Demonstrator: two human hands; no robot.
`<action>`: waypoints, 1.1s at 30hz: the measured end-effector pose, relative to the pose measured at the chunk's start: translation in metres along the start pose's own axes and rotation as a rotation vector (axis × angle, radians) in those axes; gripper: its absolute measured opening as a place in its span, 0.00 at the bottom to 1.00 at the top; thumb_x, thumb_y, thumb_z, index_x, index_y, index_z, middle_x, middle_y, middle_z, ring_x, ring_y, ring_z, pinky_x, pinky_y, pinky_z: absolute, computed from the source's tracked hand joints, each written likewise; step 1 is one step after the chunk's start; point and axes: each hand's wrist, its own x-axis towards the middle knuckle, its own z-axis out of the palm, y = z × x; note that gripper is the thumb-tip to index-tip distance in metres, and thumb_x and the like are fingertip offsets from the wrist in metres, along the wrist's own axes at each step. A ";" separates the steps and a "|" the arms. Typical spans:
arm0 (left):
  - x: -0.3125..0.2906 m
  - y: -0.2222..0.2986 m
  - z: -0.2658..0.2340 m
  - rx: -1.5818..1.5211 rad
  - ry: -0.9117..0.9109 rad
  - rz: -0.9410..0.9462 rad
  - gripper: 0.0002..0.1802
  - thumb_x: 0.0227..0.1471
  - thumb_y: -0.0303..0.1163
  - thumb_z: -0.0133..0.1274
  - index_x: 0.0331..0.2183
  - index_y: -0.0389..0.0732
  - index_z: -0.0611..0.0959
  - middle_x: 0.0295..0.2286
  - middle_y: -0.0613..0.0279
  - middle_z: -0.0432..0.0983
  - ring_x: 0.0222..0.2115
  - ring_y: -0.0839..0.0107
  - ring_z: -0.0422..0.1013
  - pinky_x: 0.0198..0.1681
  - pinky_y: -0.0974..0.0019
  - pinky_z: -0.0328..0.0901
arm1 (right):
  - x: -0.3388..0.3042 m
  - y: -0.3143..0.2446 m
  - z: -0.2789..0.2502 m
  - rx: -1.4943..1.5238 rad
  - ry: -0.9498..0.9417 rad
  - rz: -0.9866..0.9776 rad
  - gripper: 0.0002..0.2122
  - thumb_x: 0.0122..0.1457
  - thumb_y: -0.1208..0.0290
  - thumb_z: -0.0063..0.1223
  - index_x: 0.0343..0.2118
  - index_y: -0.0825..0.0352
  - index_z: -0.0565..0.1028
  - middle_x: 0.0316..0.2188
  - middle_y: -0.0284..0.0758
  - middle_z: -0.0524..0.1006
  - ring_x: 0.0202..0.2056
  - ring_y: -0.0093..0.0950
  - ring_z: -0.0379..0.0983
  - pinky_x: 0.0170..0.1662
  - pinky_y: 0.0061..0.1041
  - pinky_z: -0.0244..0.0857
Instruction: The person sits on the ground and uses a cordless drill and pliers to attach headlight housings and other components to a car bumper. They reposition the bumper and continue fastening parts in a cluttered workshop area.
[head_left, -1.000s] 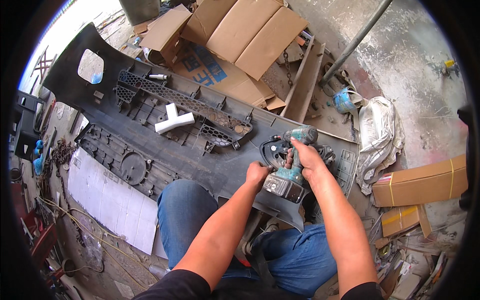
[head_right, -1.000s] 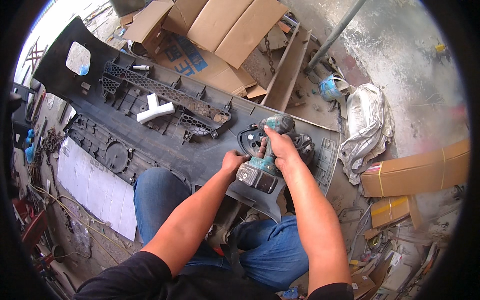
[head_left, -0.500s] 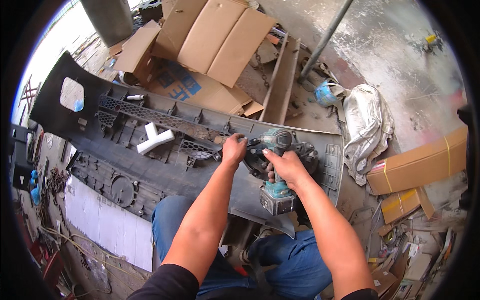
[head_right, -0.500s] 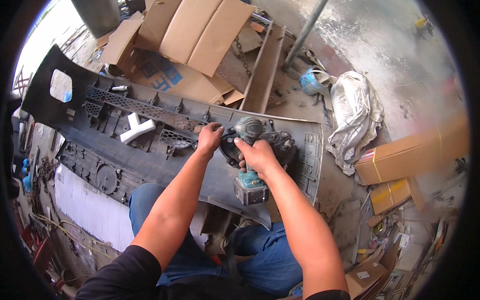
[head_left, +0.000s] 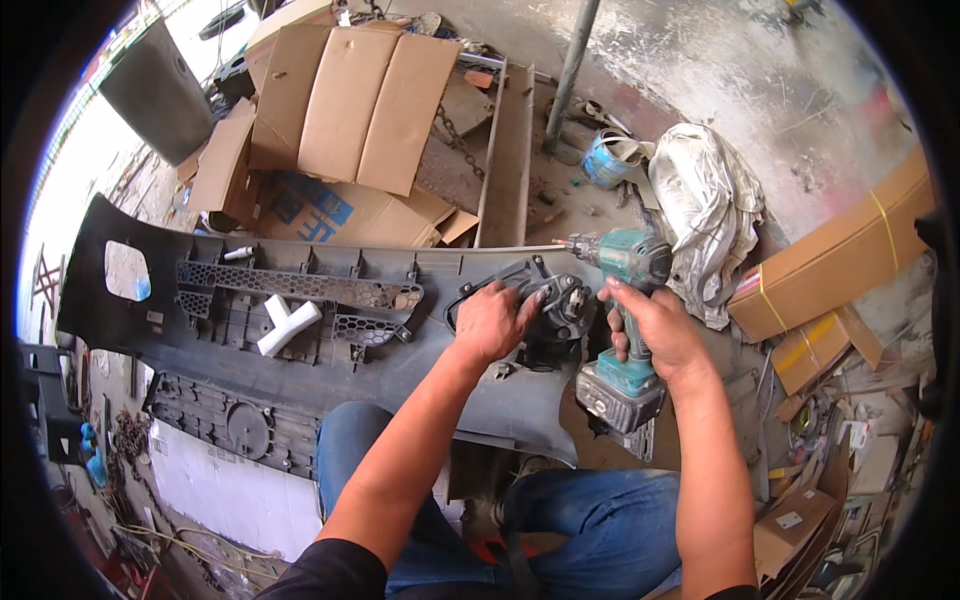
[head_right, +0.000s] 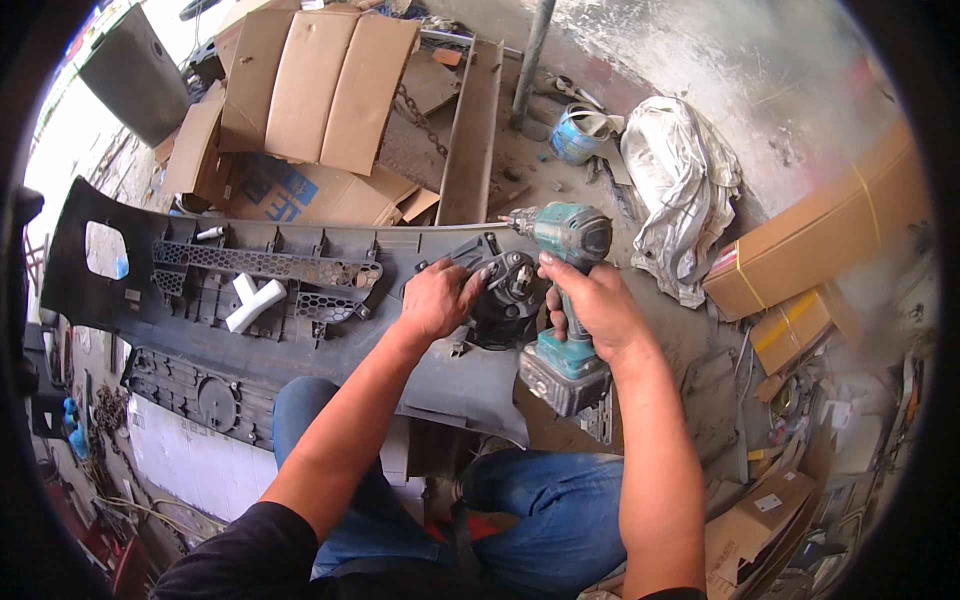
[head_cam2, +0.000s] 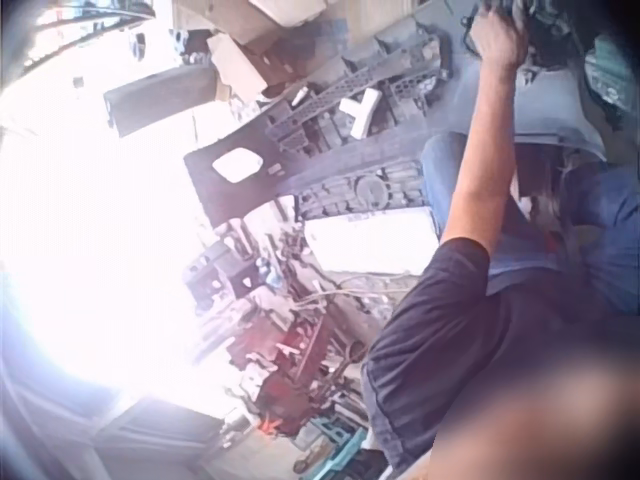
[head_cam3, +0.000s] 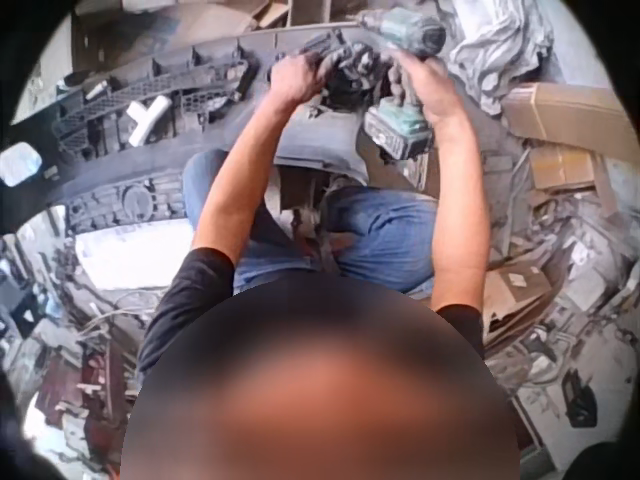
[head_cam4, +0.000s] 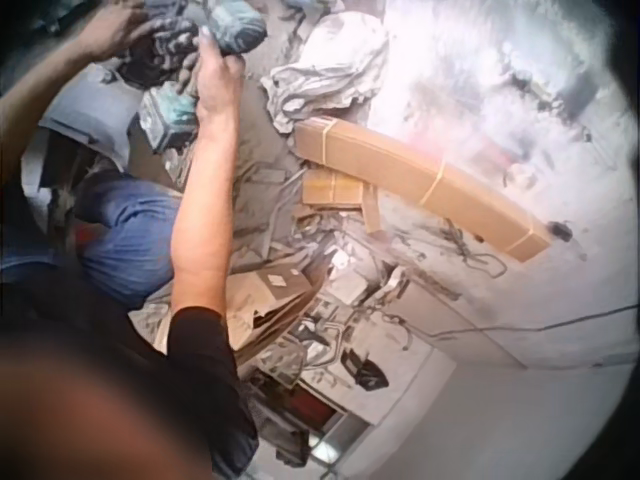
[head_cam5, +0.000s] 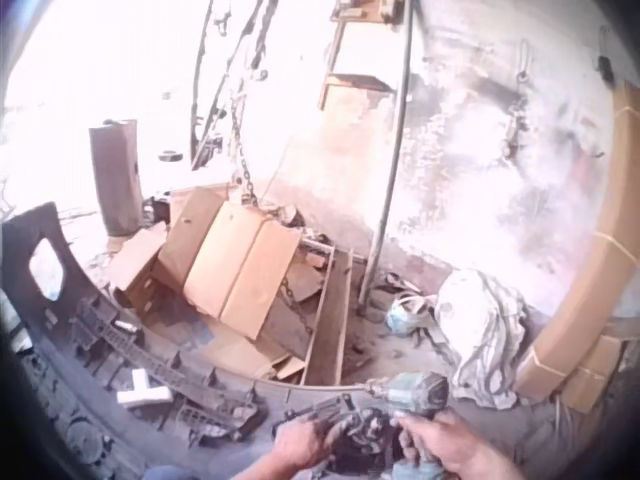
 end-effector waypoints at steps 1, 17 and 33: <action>-0.006 0.002 0.000 0.032 0.015 0.057 0.23 0.63 0.53 0.57 0.37 0.41 0.87 0.35 0.50 0.81 0.38 0.46 0.79 0.40 0.46 0.75 | 0.000 0.002 -0.007 -0.057 0.005 0.020 0.15 0.67 0.56 0.61 0.39 0.66 0.78 0.23 0.31 0.75 0.19 0.22 0.71 0.21 0.27 0.66; -0.053 0.007 0.021 0.077 -0.039 0.050 0.33 0.50 0.56 0.69 0.46 0.40 0.78 0.38 0.53 0.78 0.44 0.52 0.77 0.46 0.51 0.73 | 0.056 0.026 0.004 -0.253 -0.059 0.112 0.19 0.66 0.51 0.62 0.36 0.66 0.78 0.25 0.32 0.75 0.21 0.23 0.71 0.21 0.27 0.65; -0.056 0.005 0.025 0.058 -0.070 0.037 0.35 0.50 0.55 0.69 0.48 0.40 0.77 0.41 0.52 0.79 0.46 0.52 0.78 0.47 0.51 0.73 | 0.053 0.019 0.008 -0.319 -0.038 0.159 0.19 0.67 0.52 0.62 0.34 0.67 0.79 0.24 0.32 0.76 0.20 0.23 0.71 0.20 0.27 0.65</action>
